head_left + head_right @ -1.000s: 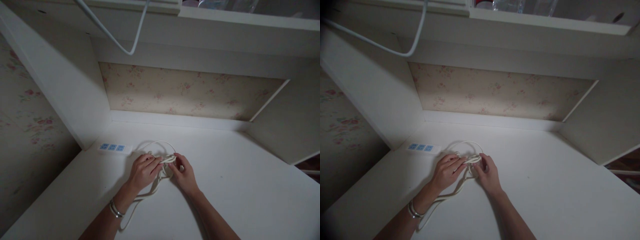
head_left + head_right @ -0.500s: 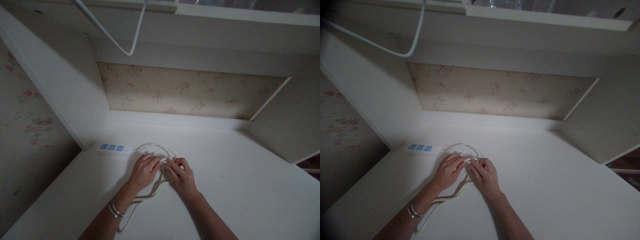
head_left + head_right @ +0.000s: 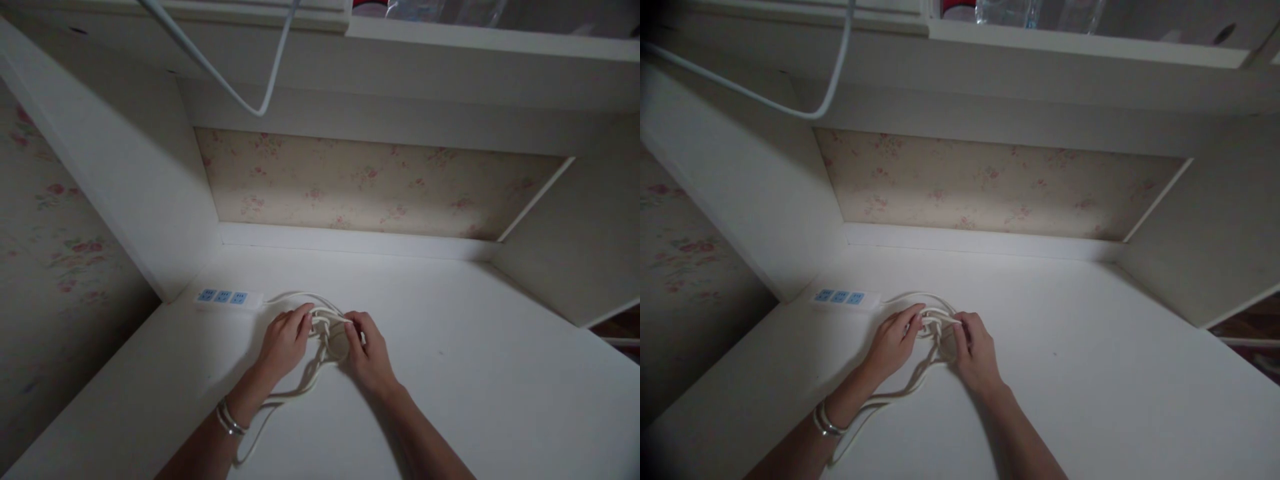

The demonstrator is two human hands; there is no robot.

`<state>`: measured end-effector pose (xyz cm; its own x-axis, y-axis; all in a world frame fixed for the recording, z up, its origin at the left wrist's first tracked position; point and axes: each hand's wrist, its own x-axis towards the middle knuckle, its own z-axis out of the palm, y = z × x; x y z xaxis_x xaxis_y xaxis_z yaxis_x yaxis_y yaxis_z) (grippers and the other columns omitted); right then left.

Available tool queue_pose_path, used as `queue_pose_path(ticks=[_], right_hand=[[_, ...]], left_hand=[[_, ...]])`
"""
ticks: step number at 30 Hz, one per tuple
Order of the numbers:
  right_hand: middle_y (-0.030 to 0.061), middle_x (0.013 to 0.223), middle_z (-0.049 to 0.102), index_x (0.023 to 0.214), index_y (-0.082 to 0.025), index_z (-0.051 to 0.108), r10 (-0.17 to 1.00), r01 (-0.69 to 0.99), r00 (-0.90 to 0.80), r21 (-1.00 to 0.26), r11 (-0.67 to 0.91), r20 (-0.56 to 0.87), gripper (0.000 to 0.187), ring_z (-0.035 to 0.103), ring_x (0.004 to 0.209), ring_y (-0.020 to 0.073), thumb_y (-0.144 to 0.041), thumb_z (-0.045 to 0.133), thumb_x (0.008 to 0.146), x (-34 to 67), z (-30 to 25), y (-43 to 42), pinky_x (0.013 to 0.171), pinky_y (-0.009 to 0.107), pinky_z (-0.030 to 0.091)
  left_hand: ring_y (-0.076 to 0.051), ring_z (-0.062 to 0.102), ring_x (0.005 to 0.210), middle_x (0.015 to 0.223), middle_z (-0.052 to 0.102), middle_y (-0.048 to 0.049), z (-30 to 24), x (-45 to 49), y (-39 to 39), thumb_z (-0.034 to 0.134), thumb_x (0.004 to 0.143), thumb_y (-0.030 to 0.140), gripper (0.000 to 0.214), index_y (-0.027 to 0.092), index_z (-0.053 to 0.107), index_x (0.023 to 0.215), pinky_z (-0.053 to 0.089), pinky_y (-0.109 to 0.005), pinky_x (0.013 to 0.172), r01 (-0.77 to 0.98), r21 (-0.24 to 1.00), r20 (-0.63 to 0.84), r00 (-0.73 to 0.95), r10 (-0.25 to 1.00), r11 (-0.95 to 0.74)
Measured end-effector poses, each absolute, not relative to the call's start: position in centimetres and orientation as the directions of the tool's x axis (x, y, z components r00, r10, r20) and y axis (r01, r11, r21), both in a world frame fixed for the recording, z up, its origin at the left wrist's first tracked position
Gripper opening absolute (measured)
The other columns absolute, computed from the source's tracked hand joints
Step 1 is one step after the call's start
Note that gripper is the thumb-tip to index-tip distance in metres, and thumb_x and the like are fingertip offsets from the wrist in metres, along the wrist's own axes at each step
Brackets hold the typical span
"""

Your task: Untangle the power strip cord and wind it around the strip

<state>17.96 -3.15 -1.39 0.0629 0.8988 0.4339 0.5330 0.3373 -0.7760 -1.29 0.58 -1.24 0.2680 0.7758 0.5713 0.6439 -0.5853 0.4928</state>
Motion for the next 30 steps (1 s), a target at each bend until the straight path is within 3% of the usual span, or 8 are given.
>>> queue_pose_path(ticks=[5,10,17,21,25,30], right_hand=[[0.0028,0.081,0.058,0.087,-0.026,0.069,0.888,0.471,0.020,-0.788,0.397,0.460,0.018,0.053,0.074,0.0163,-0.037,0.055,0.089,17.9,-0.9,-3.0,0.065,0.029,0.042],[0.0026,0.078,0.057,0.081,-0.022,0.064,0.885,0.406,0.072,-0.824,0.395,0.459,0.022,0.052,0.073,0.0166,-0.037,0.051,0.091,18.1,-1.2,-2.9,0.065,0.029,0.040],[0.0005,0.075,0.052,0.078,-0.021,0.055,0.908,0.275,0.181,-0.905,0.323,0.379,0.028,0.048,0.072,0.0153,-0.045,0.047,0.091,18.2,-1.9,-2.6,0.065,0.027,0.039],[-0.0040,0.064,0.045,0.075,-0.022,0.049,0.910,0.000,0.356,-0.973,0.229,0.214,0.032,0.042,0.058,0.0118,-0.052,0.050,0.087,18.3,-2.3,-1.5,0.055,0.024,0.036],[-0.0049,0.069,0.046,0.076,-0.023,0.044,0.914,-0.369,0.401,-0.900,0.231,0.070,0.034,0.042,0.053,0.0089,-0.055,0.053,0.084,18.9,-1.7,-0.7,0.053,0.023,0.039],[-0.0054,0.074,0.051,0.080,-0.023,0.047,0.921,-0.486,0.389,-0.848,0.213,0.009,0.030,0.037,0.047,0.0061,-0.052,0.055,0.085,19.9,-1.4,-0.4,0.048,0.022,0.037]], left_hand=[[-0.014,0.064,0.070,0.080,0.069,-0.0026,-1.5,-1.3,0.9,0.040,0.095,0.029,0.029,0.021,0.060,0.114,0.048,-0.024,0.065,0.620,0.627,0.464,0.191,0.865,-0.473],[-0.012,0.058,0.058,0.064,0.062,0.0015,-1.3,-1.3,1.0,0.038,0.095,0.033,0.031,0.020,0.061,0.111,0.043,-0.022,0.056,0.557,0.736,0.367,0.150,0.918,-0.385],[-0.012,0.052,0.051,0.059,0.056,0.0031,-1.3,-0.7,0.9,0.036,0.095,0.035,0.032,0.019,0.060,0.108,0.037,-0.021,0.050,0.481,0.811,0.280,0.179,0.943,-0.332],[-0.011,0.051,0.053,0.063,0.057,0.0022,-1.5,-0.6,1.0,0.037,0.094,0.033,0.033,0.018,0.058,0.113,0.036,-0.021,0.049,0.411,0.858,0.215,0.262,0.941,-0.310],[-0.011,0.050,0.052,0.062,0.056,0.0021,-2.1,-0.9,1.4,0.038,0.093,0.033,0.033,0.016,0.060,0.111,0.036,-0.021,0.050,0.415,0.865,0.204,0.224,0.953,-0.283],[-0.015,0.059,0.065,0.075,0.065,-0.0026,-2.7,-1.1,1.8,0.039,0.094,0.037,0.032,0.018,0.060,0.108,0.046,-0.026,0.059,0.345,0.873,0.273,0.240,0.932,-0.344]])
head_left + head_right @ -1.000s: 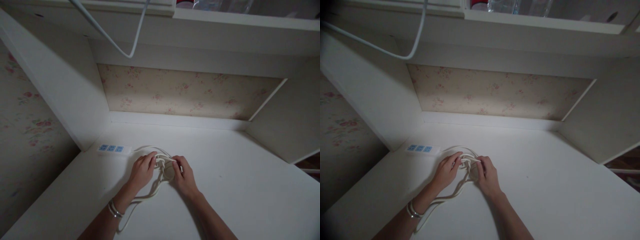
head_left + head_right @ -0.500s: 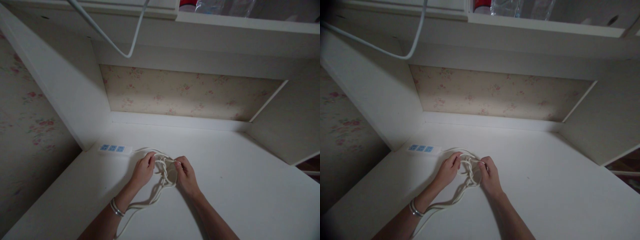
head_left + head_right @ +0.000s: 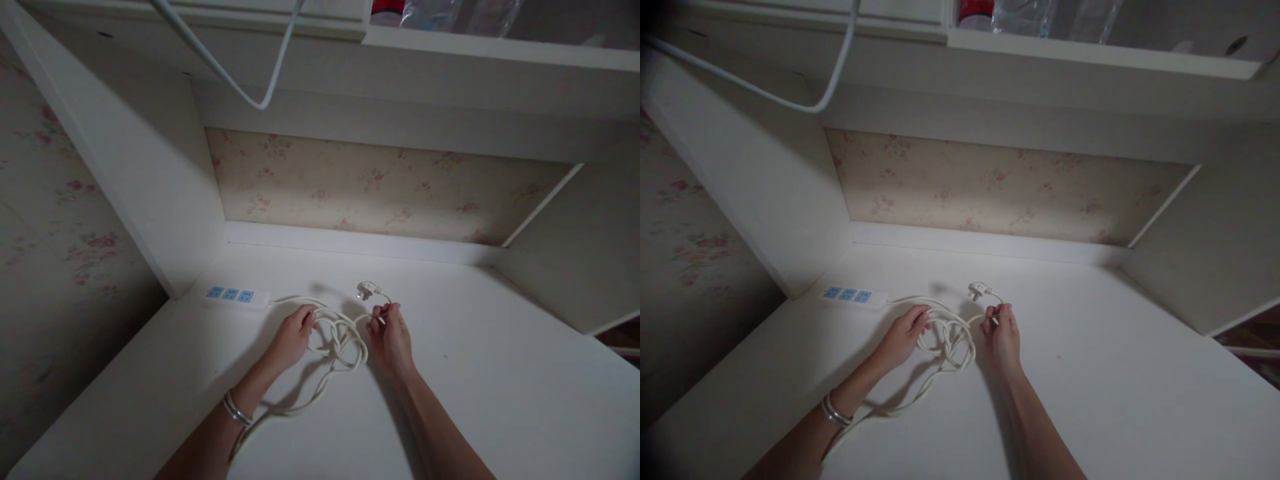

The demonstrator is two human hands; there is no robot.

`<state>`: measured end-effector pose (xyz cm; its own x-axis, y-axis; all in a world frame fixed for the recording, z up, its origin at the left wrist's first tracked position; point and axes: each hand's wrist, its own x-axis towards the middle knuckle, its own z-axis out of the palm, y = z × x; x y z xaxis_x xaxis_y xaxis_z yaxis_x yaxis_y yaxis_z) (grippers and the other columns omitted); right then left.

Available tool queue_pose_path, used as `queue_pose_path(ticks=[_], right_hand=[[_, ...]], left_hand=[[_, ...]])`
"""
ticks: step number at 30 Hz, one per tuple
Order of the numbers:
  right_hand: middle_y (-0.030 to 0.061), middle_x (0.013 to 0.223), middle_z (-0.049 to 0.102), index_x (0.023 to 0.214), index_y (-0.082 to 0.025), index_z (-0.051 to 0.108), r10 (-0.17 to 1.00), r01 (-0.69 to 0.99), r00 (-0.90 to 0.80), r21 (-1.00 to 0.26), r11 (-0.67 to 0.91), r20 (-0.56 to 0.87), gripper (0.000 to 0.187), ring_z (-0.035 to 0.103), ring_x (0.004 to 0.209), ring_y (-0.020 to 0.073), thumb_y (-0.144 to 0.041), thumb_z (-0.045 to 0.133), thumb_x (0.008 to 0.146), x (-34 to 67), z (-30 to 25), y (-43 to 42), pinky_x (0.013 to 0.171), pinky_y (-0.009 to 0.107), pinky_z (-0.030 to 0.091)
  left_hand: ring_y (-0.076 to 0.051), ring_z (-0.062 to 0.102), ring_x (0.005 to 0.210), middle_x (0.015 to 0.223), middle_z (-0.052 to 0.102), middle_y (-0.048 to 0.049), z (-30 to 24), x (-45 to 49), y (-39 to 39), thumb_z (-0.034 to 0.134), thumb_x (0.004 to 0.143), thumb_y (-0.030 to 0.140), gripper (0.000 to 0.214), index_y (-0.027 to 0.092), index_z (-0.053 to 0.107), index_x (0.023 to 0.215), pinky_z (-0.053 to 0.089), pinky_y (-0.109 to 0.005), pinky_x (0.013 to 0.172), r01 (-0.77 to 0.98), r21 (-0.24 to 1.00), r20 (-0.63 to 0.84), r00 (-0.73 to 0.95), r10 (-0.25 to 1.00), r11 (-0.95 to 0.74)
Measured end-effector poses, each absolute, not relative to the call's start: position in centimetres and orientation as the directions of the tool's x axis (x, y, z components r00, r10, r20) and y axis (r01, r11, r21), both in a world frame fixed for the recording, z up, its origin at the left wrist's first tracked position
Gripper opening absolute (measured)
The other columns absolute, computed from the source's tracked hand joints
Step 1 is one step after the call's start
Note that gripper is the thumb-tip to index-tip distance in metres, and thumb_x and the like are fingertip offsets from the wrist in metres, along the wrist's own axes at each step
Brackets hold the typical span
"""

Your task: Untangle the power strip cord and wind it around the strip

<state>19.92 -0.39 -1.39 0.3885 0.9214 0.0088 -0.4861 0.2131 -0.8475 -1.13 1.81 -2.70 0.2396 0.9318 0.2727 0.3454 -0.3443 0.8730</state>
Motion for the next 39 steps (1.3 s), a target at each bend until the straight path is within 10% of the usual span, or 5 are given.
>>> queue_pose_path(ticks=[16,26,33,39], right_hand=[[0.0021,0.086,0.070,0.081,-0.022,0.052,0.939,-0.568,0.338,-0.810,0.149,-0.064,0.025,0.051,0.048,0.0097,-0.044,0.065,0.080,21.3,-2.7,0.1,0.049,0.027,0.044],[0.0021,0.091,0.070,0.080,-0.022,0.056,0.955,-0.657,0.295,-0.731,0.186,-0.022,0.020,0.058,0.057,0.0093,-0.037,0.069,0.078,21.0,-2.1,-0.1,0.058,0.024,0.051],[-0.0018,0.110,0.066,0.081,-0.025,0.062,0.980,-0.799,0.193,-0.587,0.130,-0.046,0.012,0.063,0.078,0.0106,-0.033,0.071,0.078,21.5,-1.5,-0.2,0.072,0.025,0.055],[-0.0045,0.115,0.064,0.078,-0.024,0.065,0.985,-0.861,0.155,-0.498,0.098,-0.074,0.009,0.062,0.080,0.0102,-0.032,0.070,0.078,21.8,-1.3,-0.2,0.075,0.025,0.055]], left_hand=[[-0.018,0.060,0.098,0.099,0.070,-0.0056,-0.6,-1.9,1.7,0.050,0.090,0.028,0.022,0.020,0.069,0.098,0.046,-0.033,0.090,0.268,0.800,0.469,0.279,0.838,-0.537],[-0.019,0.058,0.097,0.104,0.066,-0.0069,-0.4,-2.4,1.7,0.064,0.080,0.039,0.030,0.018,0.068,0.101,0.044,-0.031,0.087,-0.249,0.964,-0.025,0.256,0.966,0.091],[-0.013,0.057,0.068,0.084,0.066,-0.0071,-1.0,-1.9,1.7,0.064,0.078,0.049,0.040,0.012,0.068,0.092,0.047,-0.027,0.067,-0.130,0.941,-0.269,0.271,0.924,0.312],[-0.019,0.061,0.098,0.100,0.068,-0.0095,-0.9,-2.0,1.4,0.070,0.077,0.032,0.021,0.013,0.069,0.086,0.046,-0.033,0.094,-0.320,0.871,-0.226,0.411,0.883,0.372]])
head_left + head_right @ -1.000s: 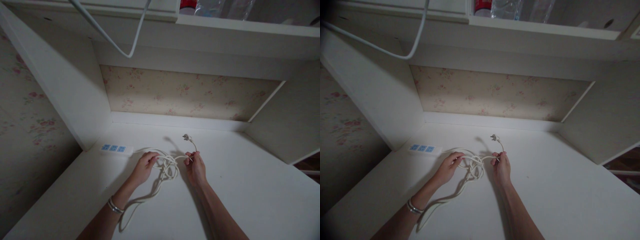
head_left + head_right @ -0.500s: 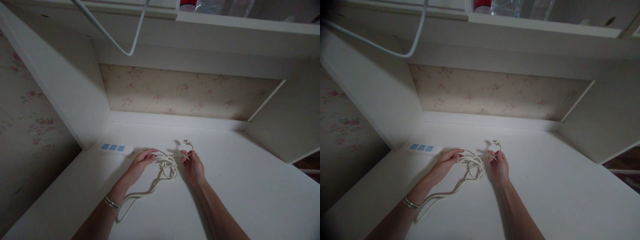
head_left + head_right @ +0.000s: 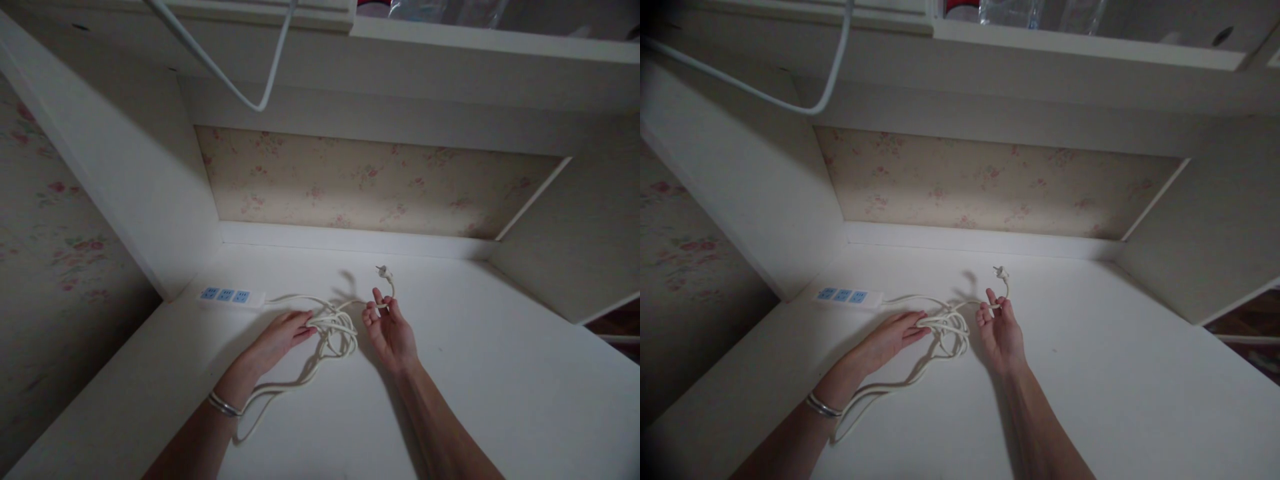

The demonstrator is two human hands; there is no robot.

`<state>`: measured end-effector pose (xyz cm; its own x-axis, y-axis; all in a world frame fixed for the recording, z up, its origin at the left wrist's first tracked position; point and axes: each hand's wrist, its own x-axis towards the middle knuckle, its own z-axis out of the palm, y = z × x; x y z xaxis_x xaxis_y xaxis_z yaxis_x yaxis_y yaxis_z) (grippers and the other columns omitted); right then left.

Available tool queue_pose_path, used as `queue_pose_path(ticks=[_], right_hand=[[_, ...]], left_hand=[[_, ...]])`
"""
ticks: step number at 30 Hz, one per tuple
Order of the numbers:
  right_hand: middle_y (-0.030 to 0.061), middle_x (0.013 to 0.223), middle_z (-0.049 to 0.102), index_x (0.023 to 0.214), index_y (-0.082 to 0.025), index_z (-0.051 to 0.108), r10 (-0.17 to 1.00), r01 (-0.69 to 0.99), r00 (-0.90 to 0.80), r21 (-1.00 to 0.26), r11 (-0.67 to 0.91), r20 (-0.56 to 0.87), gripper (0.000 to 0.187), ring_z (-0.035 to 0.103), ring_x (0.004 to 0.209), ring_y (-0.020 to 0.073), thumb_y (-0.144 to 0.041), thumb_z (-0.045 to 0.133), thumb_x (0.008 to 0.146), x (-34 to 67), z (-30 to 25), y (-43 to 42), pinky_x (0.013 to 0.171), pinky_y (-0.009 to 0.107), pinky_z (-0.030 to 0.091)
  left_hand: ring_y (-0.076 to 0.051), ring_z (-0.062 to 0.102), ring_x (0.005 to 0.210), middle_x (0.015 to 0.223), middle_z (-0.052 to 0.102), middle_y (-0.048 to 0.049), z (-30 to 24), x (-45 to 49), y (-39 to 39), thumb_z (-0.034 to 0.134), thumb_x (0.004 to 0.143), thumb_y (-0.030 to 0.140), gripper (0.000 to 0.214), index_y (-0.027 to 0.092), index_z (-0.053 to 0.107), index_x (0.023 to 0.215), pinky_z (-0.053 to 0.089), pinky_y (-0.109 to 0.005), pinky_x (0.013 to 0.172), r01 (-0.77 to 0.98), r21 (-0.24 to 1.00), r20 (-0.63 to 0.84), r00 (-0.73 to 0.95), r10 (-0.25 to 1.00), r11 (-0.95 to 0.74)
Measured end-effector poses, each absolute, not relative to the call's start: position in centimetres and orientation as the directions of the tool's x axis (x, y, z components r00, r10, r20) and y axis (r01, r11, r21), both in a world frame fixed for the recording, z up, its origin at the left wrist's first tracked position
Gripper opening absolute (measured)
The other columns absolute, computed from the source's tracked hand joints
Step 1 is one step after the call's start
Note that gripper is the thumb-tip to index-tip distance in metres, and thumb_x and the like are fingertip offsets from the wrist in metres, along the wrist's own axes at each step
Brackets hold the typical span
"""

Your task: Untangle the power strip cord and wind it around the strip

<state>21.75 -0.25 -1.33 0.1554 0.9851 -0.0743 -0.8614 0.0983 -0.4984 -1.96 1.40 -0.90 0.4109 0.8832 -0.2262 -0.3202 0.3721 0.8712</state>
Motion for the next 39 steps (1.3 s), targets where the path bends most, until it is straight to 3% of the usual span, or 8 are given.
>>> queue_pose_path(ticks=[5,14,20,25,33,39], right_hand=[[-0.0050,0.113,0.065,0.079,-0.025,0.065,0.985,-0.852,0.155,-0.515,0.096,-0.071,0.010,0.062,0.080,0.0096,-0.033,0.070,0.078,21.6,-1.2,-0.3,0.075,0.025,0.055],[-0.0046,0.096,0.066,0.086,-0.028,0.063,0.975,-0.713,0.218,-0.689,0.130,-0.041,0.017,0.062,0.074,0.0088,-0.040,0.070,0.078,20.8,-1.7,-0.2,0.064,0.020,0.054],[0.0006,0.096,0.068,0.085,-0.023,0.064,0.951,-0.639,0.305,-0.750,0.171,-0.042,0.020,0.066,0.088,0.0114,-0.036,0.075,0.075,20.7,-2.4,0.3,0.081,0.021,0.054],[0.0032,0.103,0.069,0.086,-0.022,0.062,0.949,-0.647,0.312,-0.740,0.182,-0.039,0.019,0.067,0.088,0.0116,-0.035,0.073,0.076,21.1,-2.5,0.4,0.079,0.021,0.056],[0.0020,0.099,0.070,0.088,-0.024,0.063,0.971,-0.625,0.241,-0.767,0.145,-0.013,0.017,0.066,0.082,0.0095,-0.035,0.071,0.079,20.6,-1.9,-0.1,0.076,0.021,0.054],[0.0029,0.097,0.070,0.093,-0.023,0.064,0.994,-0.491,0.093,-0.866,0.090,0.050,0.023,0.062,0.085,0.0137,-0.043,0.066,0.082,19.7,-1.7,-0.9,0.079,0.028,0.048]], left_hand=[[-0.020,0.062,0.102,0.105,0.068,-0.0109,-0.8,-2.3,1.4,0.074,0.072,0.014,0.020,0.014,0.068,0.091,0.045,-0.031,0.097,-0.386,0.825,-0.240,0.423,0.874,0.414],[-0.017,0.061,0.093,0.102,0.068,-0.0083,0.2,-1.9,1.3,0.075,0.063,0.005,0.039,0.014,0.068,0.101,0.044,-0.027,0.086,-0.473,0.823,-0.129,0.384,0.914,0.315],[-0.018,0.060,0.098,0.104,0.069,-0.0088,-0.1,-2.1,1.3,0.073,0.065,0.004,0.041,0.014,0.069,0.105,0.040,-0.029,0.093,-0.515,0.791,-0.074,0.455,0.887,0.330],[-0.016,0.059,0.101,0.109,0.066,-0.0090,0.0,-2.2,1.3,0.067,0.062,-0.005,0.047,0.014,0.068,0.106,0.043,-0.023,0.088,-0.587,0.719,-0.049,0.491,0.870,0.372],[-0.015,0.062,0.097,0.104,0.067,-0.0086,0.4,-1.7,1.0,0.068,0.074,0.006,0.032,0.014,0.067,0.105,0.045,-0.023,0.089,-0.555,0.743,-0.134,0.426,0.895,0.375],[-0.013,0.060,0.085,0.102,0.065,-0.0069,0.1,-1.3,0.9,0.076,0.072,0.017,0.033,0.015,0.065,0.103,0.046,-0.020,0.073,-0.467,0.833,-0.113,0.378,0.919,0.295]])
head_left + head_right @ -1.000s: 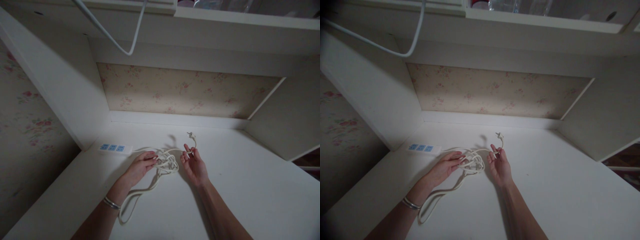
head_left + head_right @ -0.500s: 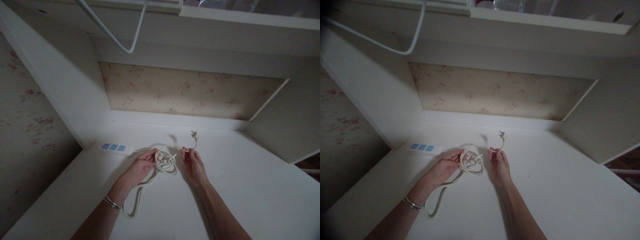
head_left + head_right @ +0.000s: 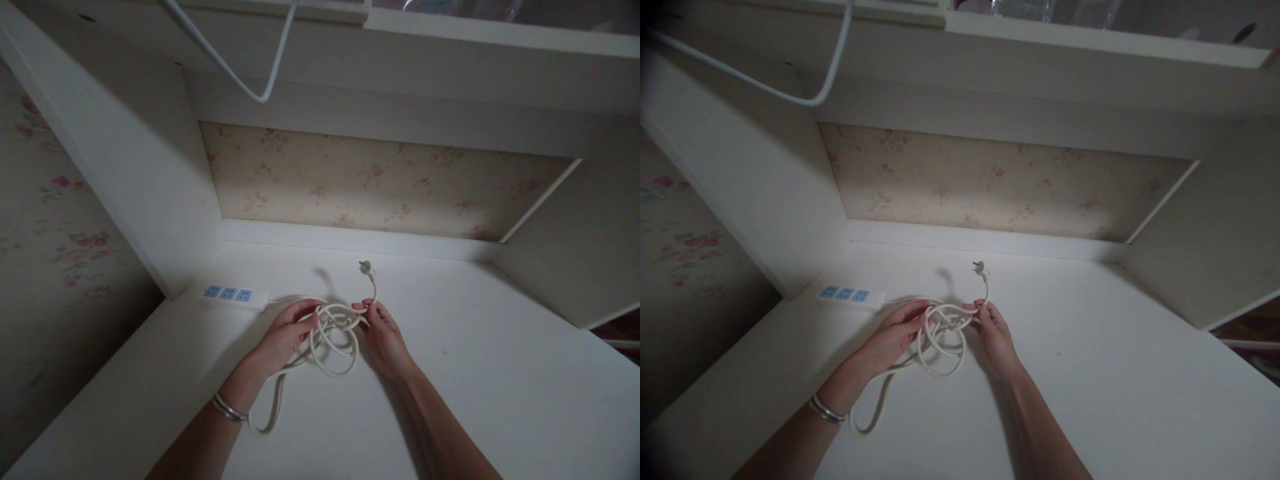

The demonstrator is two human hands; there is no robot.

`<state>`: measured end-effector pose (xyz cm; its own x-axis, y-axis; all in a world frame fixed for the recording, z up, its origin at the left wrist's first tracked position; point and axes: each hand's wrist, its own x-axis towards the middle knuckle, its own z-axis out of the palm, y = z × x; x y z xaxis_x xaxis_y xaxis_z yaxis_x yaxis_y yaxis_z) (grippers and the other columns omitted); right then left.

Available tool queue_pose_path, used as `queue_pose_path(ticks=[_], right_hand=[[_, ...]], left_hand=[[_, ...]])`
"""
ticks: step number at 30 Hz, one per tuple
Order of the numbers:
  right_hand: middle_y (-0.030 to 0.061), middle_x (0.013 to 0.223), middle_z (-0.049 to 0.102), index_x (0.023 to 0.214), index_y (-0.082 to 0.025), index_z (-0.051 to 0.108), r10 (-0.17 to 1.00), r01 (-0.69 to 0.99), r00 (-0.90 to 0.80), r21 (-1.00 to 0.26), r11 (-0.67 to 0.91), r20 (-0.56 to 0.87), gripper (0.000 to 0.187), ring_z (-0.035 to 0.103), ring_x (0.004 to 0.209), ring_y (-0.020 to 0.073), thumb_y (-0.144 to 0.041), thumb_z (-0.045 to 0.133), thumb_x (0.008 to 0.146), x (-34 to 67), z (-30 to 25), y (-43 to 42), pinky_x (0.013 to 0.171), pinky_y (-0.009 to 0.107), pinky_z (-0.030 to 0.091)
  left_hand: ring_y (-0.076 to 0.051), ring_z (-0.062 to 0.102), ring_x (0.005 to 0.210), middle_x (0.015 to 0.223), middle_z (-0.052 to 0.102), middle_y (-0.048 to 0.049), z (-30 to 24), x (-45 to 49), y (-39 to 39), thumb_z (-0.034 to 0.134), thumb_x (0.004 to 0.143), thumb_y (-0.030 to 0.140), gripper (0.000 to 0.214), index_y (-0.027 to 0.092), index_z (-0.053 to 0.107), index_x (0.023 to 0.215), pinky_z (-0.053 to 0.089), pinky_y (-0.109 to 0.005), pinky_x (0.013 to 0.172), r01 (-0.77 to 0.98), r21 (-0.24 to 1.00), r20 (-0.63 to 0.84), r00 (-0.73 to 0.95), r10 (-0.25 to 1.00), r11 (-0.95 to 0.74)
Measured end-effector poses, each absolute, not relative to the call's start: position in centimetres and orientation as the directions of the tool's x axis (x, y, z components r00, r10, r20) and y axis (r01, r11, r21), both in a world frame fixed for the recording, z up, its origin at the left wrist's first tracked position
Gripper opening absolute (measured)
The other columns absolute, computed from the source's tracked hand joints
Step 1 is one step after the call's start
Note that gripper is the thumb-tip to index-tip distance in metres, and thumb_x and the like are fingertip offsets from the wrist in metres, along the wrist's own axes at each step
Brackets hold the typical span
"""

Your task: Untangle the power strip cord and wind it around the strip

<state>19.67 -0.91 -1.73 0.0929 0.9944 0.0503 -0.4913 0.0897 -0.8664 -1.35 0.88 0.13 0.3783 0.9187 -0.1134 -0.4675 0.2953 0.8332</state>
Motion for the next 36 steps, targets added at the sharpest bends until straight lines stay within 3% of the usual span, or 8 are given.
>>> queue_pose_path(ticks=[6,9,16,22,26,29,32,36], right_hand=[[0.0060,0.109,0.068,0.097,-0.022,0.066,0.996,-0.294,0.026,-0.951,0.094,0.090,0.028,0.059,0.103,0.0193,-0.046,0.063,0.083,19.3,-2.1,-1.3,0.095,0.035,0.039],[0.0063,0.109,0.068,0.098,-0.023,0.069,0.993,-0.224,0.034,-0.968,0.116,0.111,0.031,0.057,0.108,0.0209,-0.048,0.064,0.081,18.9,-1.7,-1.5,0.099,0.036,0.037],[0.0072,0.104,0.070,0.108,-0.021,0.069,0.998,-0.161,0.059,-0.986,0.044,0.035,0.045,0.061,0.095,0.0224,-0.050,0.071,0.073,18.6,-1.2,-1.8,0.086,0.036,0.046],[0.0069,0.105,0.066,0.100,-0.022,0.069,0.997,-0.005,-0.007,-0.997,0.081,0.081,0.035,0.059,0.093,0.0205,-0.051,0.057,0.084,18.7,-1.6,-1.8,0.085,0.034,0.045],[0.0041,0.112,0.060,0.100,-0.025,0.067,0.974,-0.051,0.133,-0.980,0.193,0.185,0.031,0.053,0.102,0.0190,-0.050,0.061,0.081,18.7,-1.8,-1.8,0.088,0.030,0.043],[-0.0002,0.096,0.058,0.094,-0.027,0.062,0.964,-0.133,0.205,-0.971,0.198,0.169,0.025,0.053,0.087,0.0141,-0.046,0.066,0.079,18.9,-1.7,-2.2,0.075,0.024,0.044],[-0.0033,0.079,0.054,0.088,-0.025,0.057,0.989,-0.163,0.043,-0.976,0.143,0.138,0.025,0.048,0.067,0.0108,-0.039,0.073,0.074,18.6,-1.5,-2.9,0.059,0.021,0.039],[-0.0025,0.078,0.058,0.097,-0.024,0.055,0.986,-0.137,-0.127,-0.987,0.088,0.106,0.036,0.051,0.068,0.0124,-0.035,0.076,0.071,17.9,-1.1,-3.7,0.062,0.024,0.040]], left_hand=[[-0.010,0.055,0.071,0.084,0.058,-0.0030,0.0,-1.1,0.7,0.073,0.076,0.030,0.023,0.013,0.063,0.088,0.045,-0.021,0.066,-0.400,0.852,-0.143,0.443,0.885,0.339],[-0.004,0.044,0.055,0.075,0.052,0.0016,0.2,-1.1,0.6,0.072,0.076,0.032,0.023,0.014,0.061,0.086,0.034,-0.017,0.050,-0.369,0.871,-0.136,0.455,0.880,0.325],[-0.002,0.024,0.042,0.056,0.035,0.0078,0.4,-1.2,0.4,0.066,0.079,0.047,0.033,0.016,0.056,0.083,0.012,-0.021,0.040,-0.233,0.900,-0.211,0.504,0.837,0.368],[-0.003,0.019,0.039,0.051,0.030,0.0102,-0.1,-1.2,0.5,0.067,0.075,0.053,0.040,0.018,0.047,0.074,0.008,-0.022,0.039,-0.208,0.901,-0.263,0.439,0.859,0.382],[-0.002,0.017,0.039,0.050,0.028,0.0112,0.2,-1.2,0.7,0.069,0.072,0.054,0.045,0.019,0.041,0.070,0.009,-0.021,0.038,-0.264,0.874,-0.292,0.388,0.874,0.409],[-0.002,0.016,0.040,0.051,0.026,0.0118,0.4,-1.1,0.9,0.074,0.068,0.051,0.050,0.019,0.037,0.067,0.009,-0.019,0.038,-0.357,0.839,-0.301,0.326,0.896,0.411],[-0.001,0.017,0.040,0.051,0.026,0.0118,0.4,-1.2,1.2,0.076,0.067,0.050,0.050,0.018,0.037,0.066,0.010,-0.018,0.038,-0.417,0.830,-0.275,0.273,0.922,0.371],[0.000,0.020,0.039,0.052,0.029,0.0112,0.3,-1.2,1.3,0.075,0.069,0.049,0.045,0.017,0.043,0.067,0.013,-0.017,0.038,-0.433,0.847,-0.237,0.209,0.949,0.307]])
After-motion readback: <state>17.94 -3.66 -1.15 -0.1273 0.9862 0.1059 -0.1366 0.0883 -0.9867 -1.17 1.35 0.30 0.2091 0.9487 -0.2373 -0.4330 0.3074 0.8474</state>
